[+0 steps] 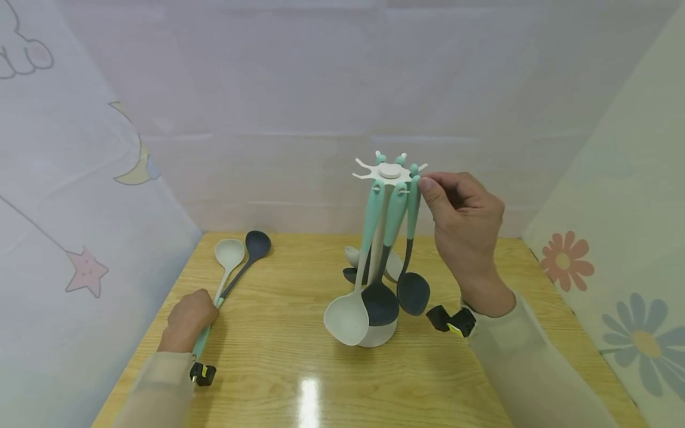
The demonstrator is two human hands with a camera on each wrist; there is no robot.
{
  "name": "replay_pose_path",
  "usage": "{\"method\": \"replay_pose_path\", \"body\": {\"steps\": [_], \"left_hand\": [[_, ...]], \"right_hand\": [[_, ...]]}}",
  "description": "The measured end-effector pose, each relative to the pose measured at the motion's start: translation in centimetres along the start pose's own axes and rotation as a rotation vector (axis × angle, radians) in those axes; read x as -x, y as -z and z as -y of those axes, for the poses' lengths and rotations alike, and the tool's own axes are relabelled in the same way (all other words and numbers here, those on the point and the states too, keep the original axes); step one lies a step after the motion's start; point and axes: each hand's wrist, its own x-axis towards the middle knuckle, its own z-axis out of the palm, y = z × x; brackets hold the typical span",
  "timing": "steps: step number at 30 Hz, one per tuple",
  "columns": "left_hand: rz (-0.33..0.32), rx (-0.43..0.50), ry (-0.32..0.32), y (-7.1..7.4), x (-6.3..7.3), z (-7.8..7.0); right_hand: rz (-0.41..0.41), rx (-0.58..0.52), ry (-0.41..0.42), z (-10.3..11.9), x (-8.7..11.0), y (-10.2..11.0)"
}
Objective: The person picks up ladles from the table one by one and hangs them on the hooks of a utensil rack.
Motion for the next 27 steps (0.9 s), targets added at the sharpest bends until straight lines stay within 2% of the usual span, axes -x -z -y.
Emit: {"method": "replay_pose_path", "body": {"steps": [4,12,21,24,27], "left_hand": [[0.026,0.028,-0.013,0.1,0.2,-0.4],[0.068,0.169,-0.147,0.4,0.5,-1.8],[0.173,0.486,-0.276,1.1,1.4,-3.4],[0.163,0.518,-0.303,1.4,1.7,-3.9],[0.123,0.504,-0.362,1.9,2.0,-4.2]], "right_hand": [[0.000,-0.001,0.001,0.0,0.0,0.0],[0.001,0.005,0.005,0.0,0.0,0.0],[0.001,0.008,0.004,0.0,0.0,0.1],[0.001,0.008,0.008,0.0,0.0,0.1],[0.001,0.005,0.010,0.0,0.0,0.0]]}}
